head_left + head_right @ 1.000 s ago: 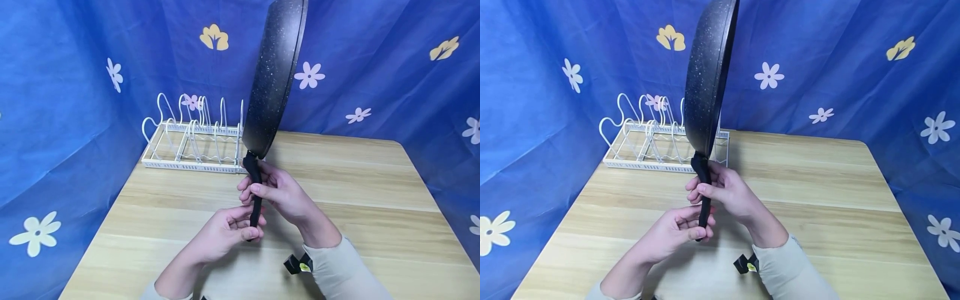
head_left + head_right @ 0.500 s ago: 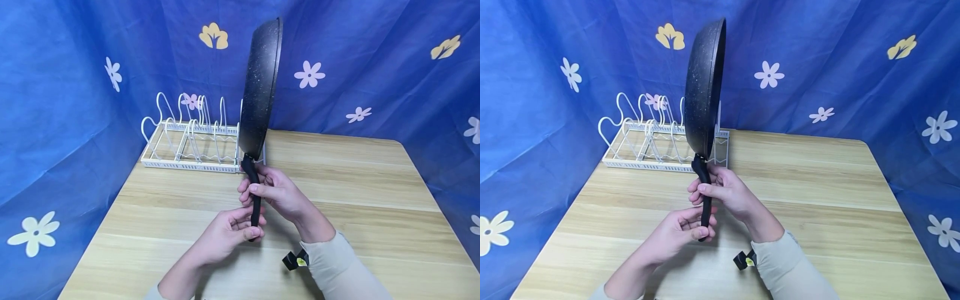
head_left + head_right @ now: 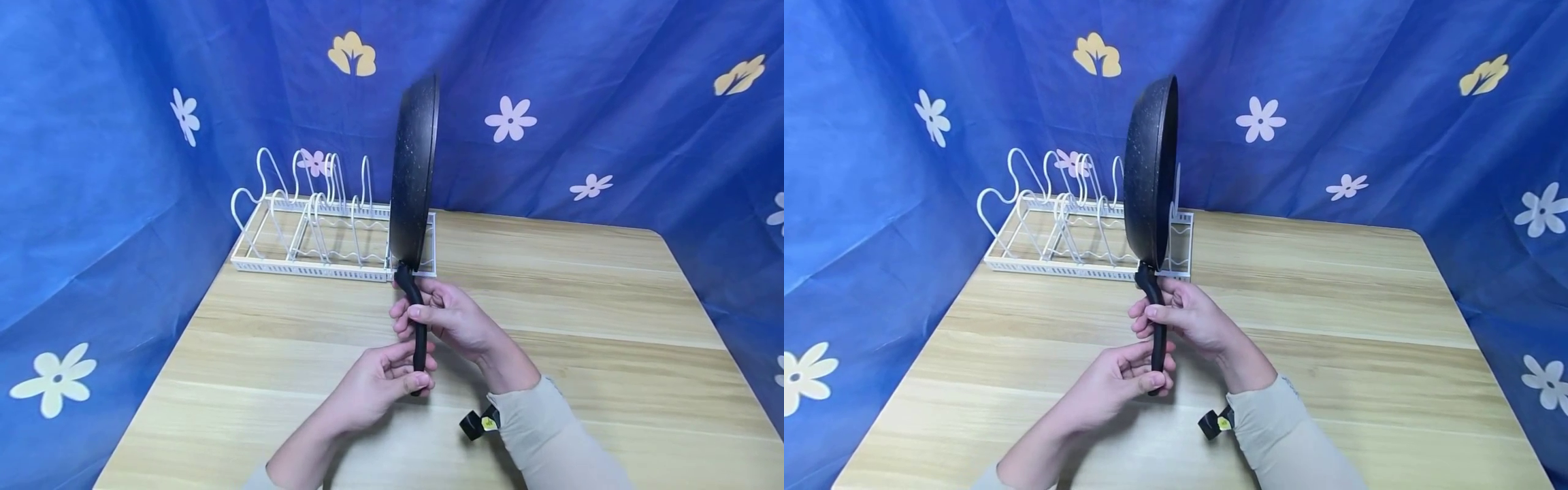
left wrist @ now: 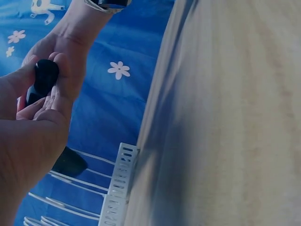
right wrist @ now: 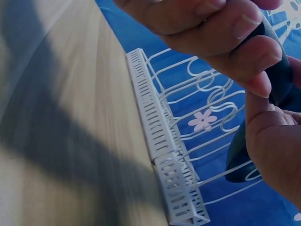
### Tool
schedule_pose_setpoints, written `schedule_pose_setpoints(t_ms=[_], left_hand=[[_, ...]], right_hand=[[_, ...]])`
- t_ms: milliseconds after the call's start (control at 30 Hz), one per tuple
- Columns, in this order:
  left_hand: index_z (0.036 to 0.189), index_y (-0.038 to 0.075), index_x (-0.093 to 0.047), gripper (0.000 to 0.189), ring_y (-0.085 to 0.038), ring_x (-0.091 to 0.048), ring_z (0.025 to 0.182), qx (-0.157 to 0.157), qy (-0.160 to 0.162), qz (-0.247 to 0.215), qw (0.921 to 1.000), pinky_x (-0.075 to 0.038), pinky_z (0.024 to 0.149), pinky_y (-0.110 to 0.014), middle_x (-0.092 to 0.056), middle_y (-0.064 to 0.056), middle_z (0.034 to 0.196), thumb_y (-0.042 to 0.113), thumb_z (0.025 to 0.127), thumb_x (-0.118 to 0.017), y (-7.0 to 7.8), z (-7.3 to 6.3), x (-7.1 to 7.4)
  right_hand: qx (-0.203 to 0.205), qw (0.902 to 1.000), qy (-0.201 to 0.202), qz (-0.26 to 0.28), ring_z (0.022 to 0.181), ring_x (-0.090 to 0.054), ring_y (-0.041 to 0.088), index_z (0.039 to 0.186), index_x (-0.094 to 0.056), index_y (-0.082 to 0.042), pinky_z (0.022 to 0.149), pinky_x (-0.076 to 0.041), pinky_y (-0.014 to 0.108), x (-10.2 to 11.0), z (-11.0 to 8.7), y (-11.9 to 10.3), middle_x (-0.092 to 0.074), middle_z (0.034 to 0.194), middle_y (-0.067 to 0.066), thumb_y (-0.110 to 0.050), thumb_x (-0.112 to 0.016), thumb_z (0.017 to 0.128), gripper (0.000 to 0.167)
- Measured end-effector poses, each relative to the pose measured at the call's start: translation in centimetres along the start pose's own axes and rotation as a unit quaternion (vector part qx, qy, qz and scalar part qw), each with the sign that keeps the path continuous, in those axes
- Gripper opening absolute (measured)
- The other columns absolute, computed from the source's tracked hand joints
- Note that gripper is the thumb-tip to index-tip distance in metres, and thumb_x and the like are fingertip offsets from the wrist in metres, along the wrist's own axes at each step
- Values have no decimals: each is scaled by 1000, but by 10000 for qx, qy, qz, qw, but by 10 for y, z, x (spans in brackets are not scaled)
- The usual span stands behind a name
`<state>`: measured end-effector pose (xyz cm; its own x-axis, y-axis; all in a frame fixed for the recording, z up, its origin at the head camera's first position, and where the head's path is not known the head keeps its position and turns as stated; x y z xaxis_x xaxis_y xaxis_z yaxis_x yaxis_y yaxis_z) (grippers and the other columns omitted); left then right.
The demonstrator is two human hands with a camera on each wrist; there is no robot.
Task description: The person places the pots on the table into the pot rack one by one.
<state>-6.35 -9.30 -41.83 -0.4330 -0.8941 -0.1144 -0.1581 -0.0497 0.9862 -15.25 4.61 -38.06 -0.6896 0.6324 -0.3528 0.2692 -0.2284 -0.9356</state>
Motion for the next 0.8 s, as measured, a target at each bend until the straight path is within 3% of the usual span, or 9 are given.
schedule_pose_setpoints(t_ms=[333, 800], left_hand=[[144, -17, -55, 50, -6, -76, 97, 347, 40, -140, 9993, -66, 95, -26, -64, -40, 132, 7, 104, -71, -11, 6, -2], [141, -17, -57, 46, -2, -76, 93, 234, 108, -37, 9997, -64, 91, -20, -66, -41, 126, 8, 104, -70, -20, 14, -1]], right_hand=[[-256, 9992, 17, 291, 95, -77, 8, 154, -34, 10, 89, -66, 25, 12, 2, 16, -78, 111, -2, 4, -49, 105, 52], [-367, 9975, -26, 596, 95, -78, 9, 156, -32, 11, 89, -66, 25, 23, 9, 30, -79, 111, -1, 4, -48, 107, 52]])
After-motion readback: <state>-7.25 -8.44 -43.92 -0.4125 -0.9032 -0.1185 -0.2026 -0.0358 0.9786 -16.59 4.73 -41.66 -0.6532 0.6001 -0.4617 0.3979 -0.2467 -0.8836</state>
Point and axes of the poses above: each hand's wrist, its own z-axis towards the middle knuckle, its own x-axis out of the back of the hand, y = z × x, the point moved 4 cm from there along z, towards the middle knuckle
